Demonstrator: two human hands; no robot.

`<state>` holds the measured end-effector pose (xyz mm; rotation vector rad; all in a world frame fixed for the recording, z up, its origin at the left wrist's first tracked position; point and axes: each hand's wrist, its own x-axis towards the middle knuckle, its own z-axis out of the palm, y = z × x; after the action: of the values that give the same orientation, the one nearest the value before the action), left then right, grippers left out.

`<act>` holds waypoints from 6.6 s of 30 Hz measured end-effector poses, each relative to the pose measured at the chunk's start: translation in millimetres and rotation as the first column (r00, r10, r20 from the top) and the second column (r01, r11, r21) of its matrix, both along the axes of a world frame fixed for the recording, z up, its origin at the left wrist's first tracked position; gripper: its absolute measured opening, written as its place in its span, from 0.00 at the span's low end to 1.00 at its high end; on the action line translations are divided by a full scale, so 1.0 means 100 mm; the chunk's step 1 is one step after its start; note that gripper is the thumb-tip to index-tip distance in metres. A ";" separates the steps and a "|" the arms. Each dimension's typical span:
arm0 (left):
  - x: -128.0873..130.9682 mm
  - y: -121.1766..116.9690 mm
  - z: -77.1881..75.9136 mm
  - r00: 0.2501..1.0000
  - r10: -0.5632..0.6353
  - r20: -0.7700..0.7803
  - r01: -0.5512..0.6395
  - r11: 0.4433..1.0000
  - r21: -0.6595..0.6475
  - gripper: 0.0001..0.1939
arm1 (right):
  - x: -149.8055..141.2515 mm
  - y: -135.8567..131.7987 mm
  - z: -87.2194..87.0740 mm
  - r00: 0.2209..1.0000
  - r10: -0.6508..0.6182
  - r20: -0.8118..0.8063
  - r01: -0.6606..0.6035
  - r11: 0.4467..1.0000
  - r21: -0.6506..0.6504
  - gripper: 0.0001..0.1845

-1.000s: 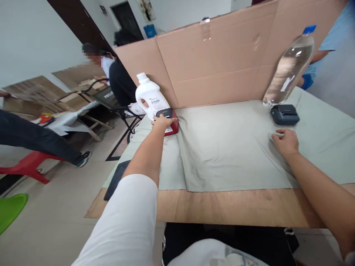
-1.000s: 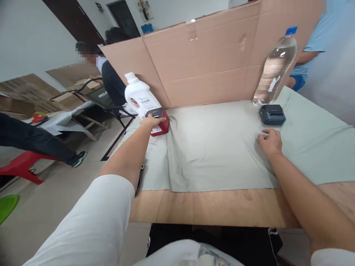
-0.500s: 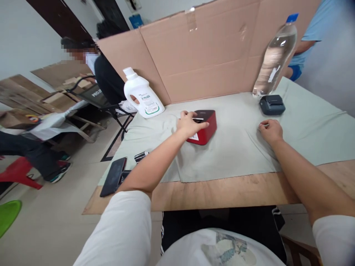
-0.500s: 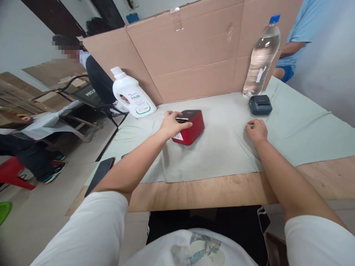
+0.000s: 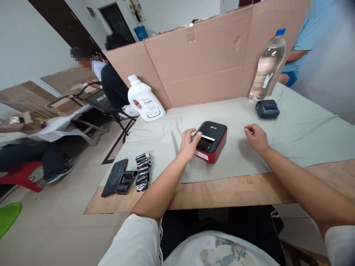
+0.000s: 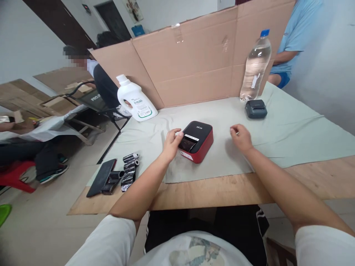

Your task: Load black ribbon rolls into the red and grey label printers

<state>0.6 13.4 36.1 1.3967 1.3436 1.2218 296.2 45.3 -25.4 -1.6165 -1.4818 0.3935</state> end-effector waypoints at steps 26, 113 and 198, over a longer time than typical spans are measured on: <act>-0.05 0.09 -0.22 0.830 -0.083 0.551 0.263 0.930 -0.257 0.46 | -1.04 -0.82 0.08 0.896 0.385 0.223 -0.434 0.866 0.247 0.13; -1.59 -0.54 1.15 0.768 -0.524 -0.368 0.398 0.841 -0.367 0.21 | -0.92 -0.64 0.02 0.954 0.246 0.169 -0.298 0.784 0.545 0.16; -0.25 -0.13 -0.66 0.929 -0.055 -0.365 0.270 0.774 0.573 0.27 | -0.87 -0.64 0.00 0.923 0.304 0.234 -0.379 0.821 0.426 0.30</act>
<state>-24.2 0.3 -30.4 2.2229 1.0235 1.4180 209.0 -18.8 -25.5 -1.0136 -1.8304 0.0889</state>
